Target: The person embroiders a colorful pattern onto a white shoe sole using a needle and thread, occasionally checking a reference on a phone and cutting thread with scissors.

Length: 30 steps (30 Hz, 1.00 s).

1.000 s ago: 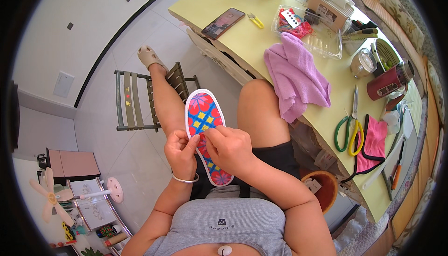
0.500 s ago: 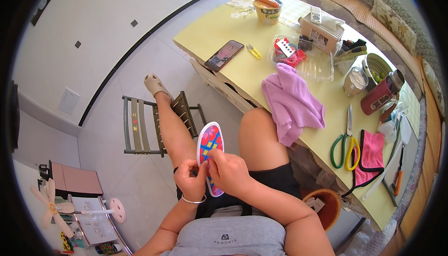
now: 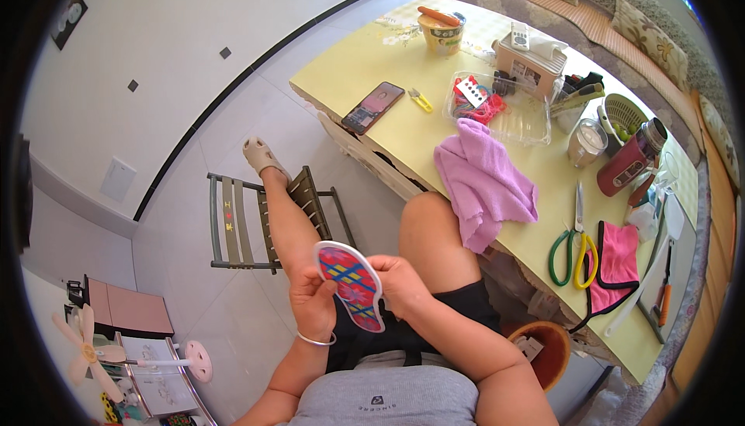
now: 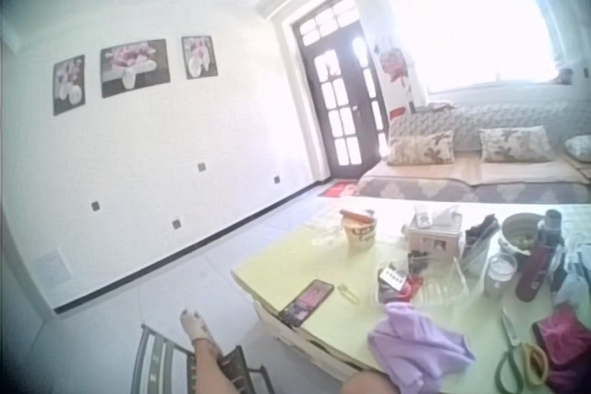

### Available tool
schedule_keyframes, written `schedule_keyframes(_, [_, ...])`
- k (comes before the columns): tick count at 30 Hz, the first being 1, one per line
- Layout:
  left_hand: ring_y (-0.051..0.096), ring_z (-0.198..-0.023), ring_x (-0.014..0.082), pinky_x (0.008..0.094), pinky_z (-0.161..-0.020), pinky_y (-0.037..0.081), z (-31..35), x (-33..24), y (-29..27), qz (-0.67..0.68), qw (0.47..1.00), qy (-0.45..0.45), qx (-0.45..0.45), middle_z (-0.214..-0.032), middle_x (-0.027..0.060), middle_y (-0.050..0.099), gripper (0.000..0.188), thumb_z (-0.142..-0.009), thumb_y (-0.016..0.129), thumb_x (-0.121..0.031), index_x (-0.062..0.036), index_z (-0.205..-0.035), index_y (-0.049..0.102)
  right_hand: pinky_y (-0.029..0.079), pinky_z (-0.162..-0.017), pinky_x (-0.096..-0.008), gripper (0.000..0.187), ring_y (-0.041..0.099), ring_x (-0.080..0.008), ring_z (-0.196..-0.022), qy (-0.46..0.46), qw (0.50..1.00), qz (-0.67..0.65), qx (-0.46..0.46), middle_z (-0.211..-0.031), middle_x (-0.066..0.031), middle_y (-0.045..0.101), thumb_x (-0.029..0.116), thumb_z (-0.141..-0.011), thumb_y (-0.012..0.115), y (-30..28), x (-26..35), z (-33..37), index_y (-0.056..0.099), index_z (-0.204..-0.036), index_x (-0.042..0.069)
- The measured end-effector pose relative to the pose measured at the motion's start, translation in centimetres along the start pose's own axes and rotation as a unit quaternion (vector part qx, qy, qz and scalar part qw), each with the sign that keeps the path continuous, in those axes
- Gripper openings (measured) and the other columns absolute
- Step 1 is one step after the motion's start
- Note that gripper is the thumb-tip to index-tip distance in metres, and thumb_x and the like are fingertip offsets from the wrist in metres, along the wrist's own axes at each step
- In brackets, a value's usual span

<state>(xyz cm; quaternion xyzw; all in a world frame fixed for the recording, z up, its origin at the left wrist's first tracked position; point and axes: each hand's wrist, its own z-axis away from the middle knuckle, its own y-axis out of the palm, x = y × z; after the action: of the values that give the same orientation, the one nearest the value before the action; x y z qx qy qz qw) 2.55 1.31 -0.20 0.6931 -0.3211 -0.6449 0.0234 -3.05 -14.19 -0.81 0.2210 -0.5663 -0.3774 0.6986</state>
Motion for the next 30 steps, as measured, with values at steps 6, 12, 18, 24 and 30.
schedule_keyframes(6, [0.064, -0.081, 0.0108, 0.0230, -0.076, 0.052, 0.2, 0.5, -0.1, -0.006, 0.999, -0.041, 0.028, -0.091, 0.0060, 0.068, 0.017, -0.086, 0.067, 0.005, 0.0005, -0.101, 0.060, 0.057, -0.073, -0.0314, 0.014, 0.069, -0.0185, -0.080, 0.094, 0.982, -0.161, 0.014, -0.095, -0.0117, 0.071, 0.006, -0.091, 0.062, 0.6, -0.1, 0.2, 0.068, -0.101, -0.001])
schedule_keyframes(12, [0.064, -0.084, 0.0113, 0.0239, -0.078, 0.051, 0.4, 0.8, -0.3, 0.019, 0.997, -0.033, 0.069, -0.094, 0.0063, 0.067, 0.015, -0.088, 0.066, 0.002, 0.0003, -0.101, 0.060, 0.056, -0.071, -0.0292, 0.012, 0.067, -0.0172, -0.077, 0.103, 0.979, -0.174, 0.032, -0.090, -0.0092, 0.069, 0.012, -0.096, 0.057, 0.7, -0.1, -0.3, 0.064, -0.094, 0.002])
schedule_keyframes(18, [0.065, -0.088, 0.0142, 0.0262, -0.081, 0.052, 0.0, 0.8, -0.5, 0.090, 0.992, -0.074, 0.058, -0.099, 0.0082, 0.068, 0.015, -0.090, 0.065, -0.002, -0.0005, -0.104, 0.058, 0.043, -0.049, -0.0231, 0.009, 0.053, -0.0096, -0.057, 0.050, 0.959, -0.253, 0.114, -0.077, -0.0048, 0.060, 0.013, -0.097, 0.054, -0.4, 0.6, -0.7, 0.056, -0.096, 0.004])
schedule_keyframes(24, [0.068, -0.090, 0.0189, 0.0325, -0.081, 0.056, -0.3, 1.1, -1.0, 0.178, 0.974, -0.142, 0.014, -0.100, 0.0091, 0.069, 0.014, -0.093, 0.062, -0.007, -0.0026, -0.105, 0.058, 0.026, -0.045, -0.0196, 0.006, 0.034, -0.0048, -0.049, -0.072, 0.995, -0.052, -0.053, -0.066, 0.0030, 0.047, 0.012, -0.097, 0.057, 0.5, 1.8, 0.0, 0.059, -0.095, 0.007])
schedule_keyframes(30, [0.067, -0.093, 0.0181, 0.0315, -0.087, 0.053, -0.1, 1.1, -0.2, 0.178, 0.969, -0.167, 0.021, -0.103, 0.0106, 0.069, 0.017, -0.093, 0.061, -0.008, -0.0006, -0.108, 0.057, 0.027, -0.046, -0.0204, 0.007, 0.034, -0.0042, -0.050, -0.079, 0.995, 0.017, -0.055, -0.065, 0.0034, 0.047, 0.011, -0.095, 0.059, 0.6, 1.5, 0.1, 0.061, -0.095, 0.004])
